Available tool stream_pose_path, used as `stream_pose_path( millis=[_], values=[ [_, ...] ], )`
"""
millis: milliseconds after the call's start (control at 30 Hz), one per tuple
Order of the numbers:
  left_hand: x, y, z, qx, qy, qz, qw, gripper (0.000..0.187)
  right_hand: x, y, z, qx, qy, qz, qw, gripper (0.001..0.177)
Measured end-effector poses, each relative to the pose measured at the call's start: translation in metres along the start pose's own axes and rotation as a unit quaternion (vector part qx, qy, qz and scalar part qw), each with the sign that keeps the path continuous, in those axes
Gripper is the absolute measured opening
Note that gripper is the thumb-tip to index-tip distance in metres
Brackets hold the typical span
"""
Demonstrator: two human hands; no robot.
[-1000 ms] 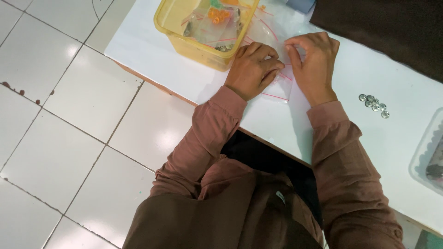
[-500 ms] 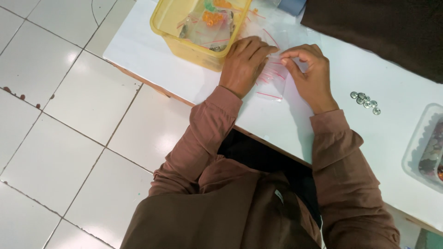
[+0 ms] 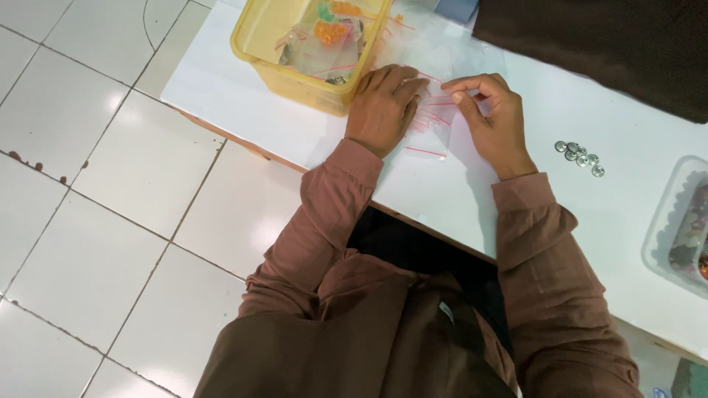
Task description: Sorting and packaging small beads and metal rings into plastic bags
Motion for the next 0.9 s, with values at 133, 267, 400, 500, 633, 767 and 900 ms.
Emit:
stream_pose_path(
  millis=[133, 267, 400, 500, 633, 767, 900],
  values=[
    [-0.001, -0.004, -0.001, 0.009, 0.008, 0.001, 1.000, 0.028, 0.000, 0.003, 0.005, 0.015, 0.016, 0.000, 1.000, 0.013],
    [-0.002, -0.003, 0.000, 0.013, 0.005, 0.000, 1.000, 0.028, 0.002, 0.014, 0.017, 0.144, -0.004, 0.092, 0.985, 0.019],
    [0.001, 0.003, 0.003, 0.007, 0.000, 0.008, 1.000, 0.030, -0.001, 0.039, 0.013, 0.179, -0.051, 0.157, 0.970, 0.019],
    [0.014, 0.028, 0.018, -0.026, -0.042, 0.043, 0.998, 0.037, -0.011, 0.062, 0.000, 0.114, -0.096, 0.143, 0.978, 0.014],
    [0.034, 0.024, 0.055, -0.063, -0.010, 0.045, 0.997, 0.046, -0.029, 0.090, 0.011, 0.078, -0.057, 0.137, 0.986, 0.016],
    [0.072, -0.013, 0.096, -0.165, 0.036, -0.056, 0.984, 0.040, -0.042, 0.115, 0.017, 0.059, -0.090, 0.154, 0.982, 0.012],
    [0.100, -0.054, 0.131, -0.263, 0.059, -0.106, 0.957, 0.027, -0.060, 0.139, 0.027, 0.015, -0.040, 0.196, 0.980, 0.020]
  ],
)
Point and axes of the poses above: each hand's wrist, its own x-axis towards the middle knuckle, its own y-axis out of the back of the hand, z = x × y, the point moved 3 cm from there along x, towards the middle knuckle
